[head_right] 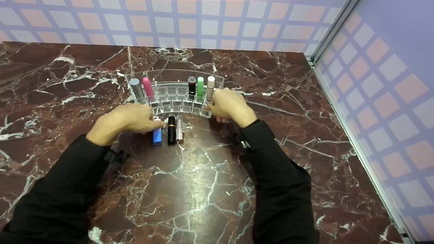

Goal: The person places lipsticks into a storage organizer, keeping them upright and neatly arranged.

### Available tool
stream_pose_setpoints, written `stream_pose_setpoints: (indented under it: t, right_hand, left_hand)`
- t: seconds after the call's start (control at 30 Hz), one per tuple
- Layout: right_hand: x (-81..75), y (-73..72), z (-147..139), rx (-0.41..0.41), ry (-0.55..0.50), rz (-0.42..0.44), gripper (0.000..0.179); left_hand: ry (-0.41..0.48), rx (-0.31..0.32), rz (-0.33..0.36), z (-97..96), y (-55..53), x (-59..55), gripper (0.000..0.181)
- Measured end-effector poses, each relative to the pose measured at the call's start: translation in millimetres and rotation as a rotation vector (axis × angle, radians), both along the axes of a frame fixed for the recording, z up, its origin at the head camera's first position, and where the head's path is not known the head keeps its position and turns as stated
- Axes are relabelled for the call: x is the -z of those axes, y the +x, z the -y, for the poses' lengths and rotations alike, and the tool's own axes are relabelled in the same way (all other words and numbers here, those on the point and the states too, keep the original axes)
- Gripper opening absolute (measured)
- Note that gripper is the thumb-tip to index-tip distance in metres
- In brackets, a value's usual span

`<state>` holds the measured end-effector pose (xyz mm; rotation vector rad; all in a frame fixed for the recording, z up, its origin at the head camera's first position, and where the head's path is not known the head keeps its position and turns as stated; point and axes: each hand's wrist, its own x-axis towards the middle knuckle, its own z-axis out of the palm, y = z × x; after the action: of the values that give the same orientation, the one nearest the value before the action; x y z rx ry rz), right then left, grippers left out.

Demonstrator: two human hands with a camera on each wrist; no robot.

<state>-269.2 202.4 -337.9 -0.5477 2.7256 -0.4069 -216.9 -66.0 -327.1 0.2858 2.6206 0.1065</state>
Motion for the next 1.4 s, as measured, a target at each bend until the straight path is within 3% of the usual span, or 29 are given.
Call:
stream_pose_setpoints:
  t: [0.2, 0.47, 1.13, 1.4]
  right_hand:
    - [-0.5, -0.1, -1, 0.004, -0.007, 0.010, 0.037]
    - [0.4, -1.0, -1, 0.006, -0.004, 0.005, 0.038]
    - [-0.1, 0.1, -1, 0.002, 0.018, -0.001, 0.037]
    - [-0.1, 0.2, -1, 0.007, 0.005, 0.000, 0.037]
  left_hand:
    - [-0.025, -0.036, 0.023, -0.2, -0.9, 0.1, 0.035]
    - [-0.060, -0.095, -0.006, 0.9, -5.3, 4.3, 0.037]
    - [0.009, -0.075, -0.011, 7.9, -9.6, 13.4, 0.050]
    - [0.062, -0.038, 0.008, 11.0, -10.7, 8.0, 0.055]
